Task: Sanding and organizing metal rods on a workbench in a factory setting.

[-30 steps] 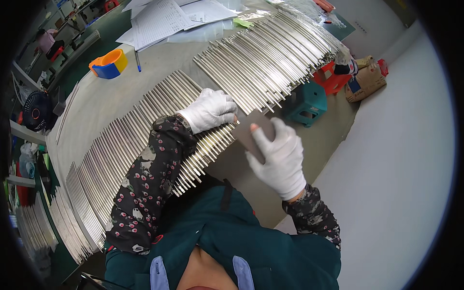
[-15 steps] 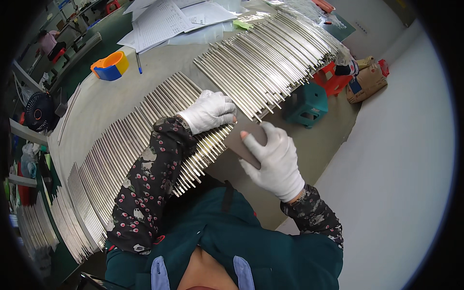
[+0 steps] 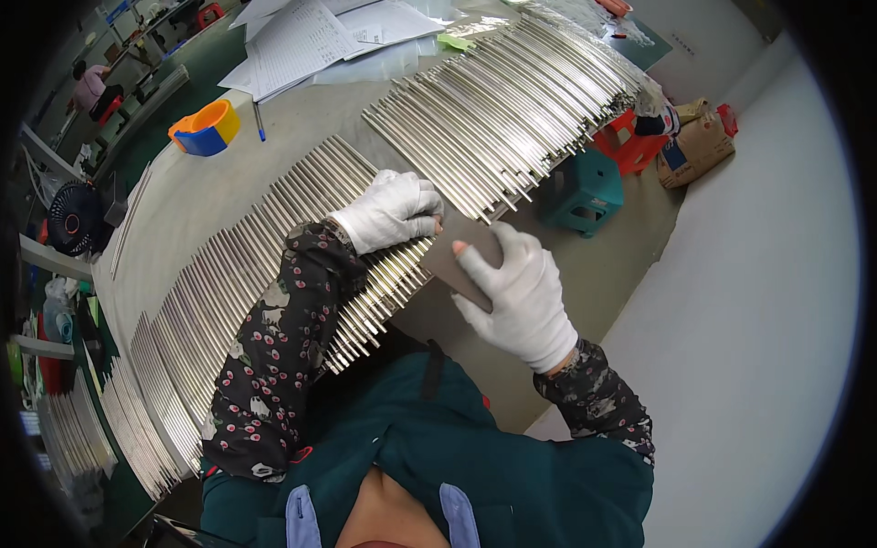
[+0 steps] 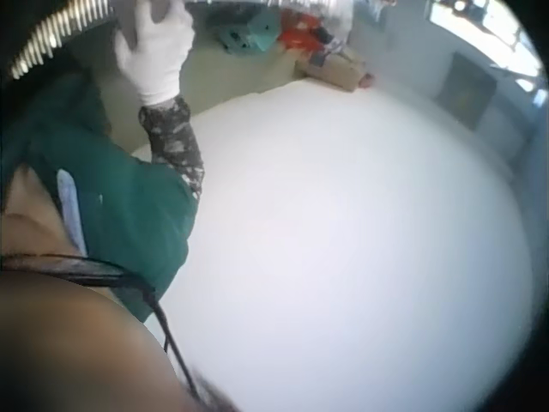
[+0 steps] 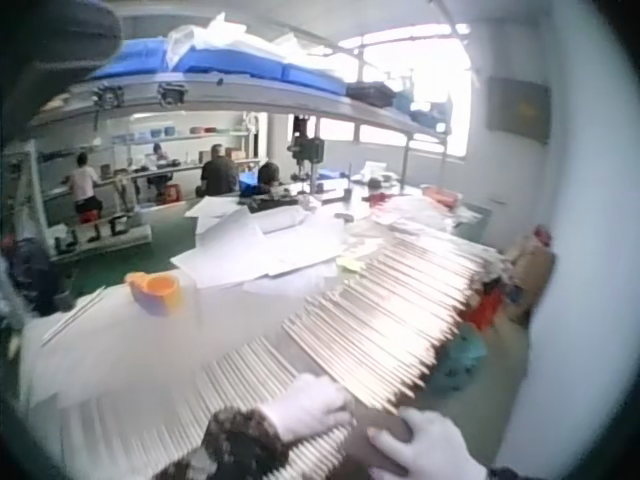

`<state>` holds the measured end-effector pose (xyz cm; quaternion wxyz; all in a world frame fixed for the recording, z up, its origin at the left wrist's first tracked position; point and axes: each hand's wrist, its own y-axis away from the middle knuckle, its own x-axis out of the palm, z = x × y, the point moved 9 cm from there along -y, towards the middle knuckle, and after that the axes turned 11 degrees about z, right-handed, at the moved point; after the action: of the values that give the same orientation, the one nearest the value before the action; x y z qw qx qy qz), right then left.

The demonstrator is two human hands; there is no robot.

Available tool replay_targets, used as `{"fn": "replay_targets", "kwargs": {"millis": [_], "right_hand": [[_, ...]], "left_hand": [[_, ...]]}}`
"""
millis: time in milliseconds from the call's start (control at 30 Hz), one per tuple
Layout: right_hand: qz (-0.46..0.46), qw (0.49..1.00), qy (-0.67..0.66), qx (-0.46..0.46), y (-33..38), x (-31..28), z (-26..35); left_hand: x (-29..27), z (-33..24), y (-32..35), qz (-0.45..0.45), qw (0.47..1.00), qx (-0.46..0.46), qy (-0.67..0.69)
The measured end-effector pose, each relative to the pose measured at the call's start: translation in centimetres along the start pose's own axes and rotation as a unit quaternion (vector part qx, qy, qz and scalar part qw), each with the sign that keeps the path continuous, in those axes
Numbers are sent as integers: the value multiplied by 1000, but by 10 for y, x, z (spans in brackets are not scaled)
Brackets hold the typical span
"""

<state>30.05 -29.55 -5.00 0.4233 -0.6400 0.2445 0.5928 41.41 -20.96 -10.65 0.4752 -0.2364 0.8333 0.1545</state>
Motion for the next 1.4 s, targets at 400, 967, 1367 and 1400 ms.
{"fn": "replay_targets", "kwargs": {"millis": [400, 967, 1367, 1400], "right_hand": [[-87, 987, 70, 113, 13, -14, -58], [-77, 996, -32, 6, 10, -7, -14], [-73, 997, -5, 13, 7, 13, -14], [-86, 990, 67, 86, 4, 7, -36]], "left_hand": [[-2, -9, 3, -30, 997, 62, -24], [-6, -12, 11, -130, 981, 18, -142], [-6, -9, 9, -104, 983, -12, -152], [-10, -10, 9, -116, 984, 6, -138]]}}
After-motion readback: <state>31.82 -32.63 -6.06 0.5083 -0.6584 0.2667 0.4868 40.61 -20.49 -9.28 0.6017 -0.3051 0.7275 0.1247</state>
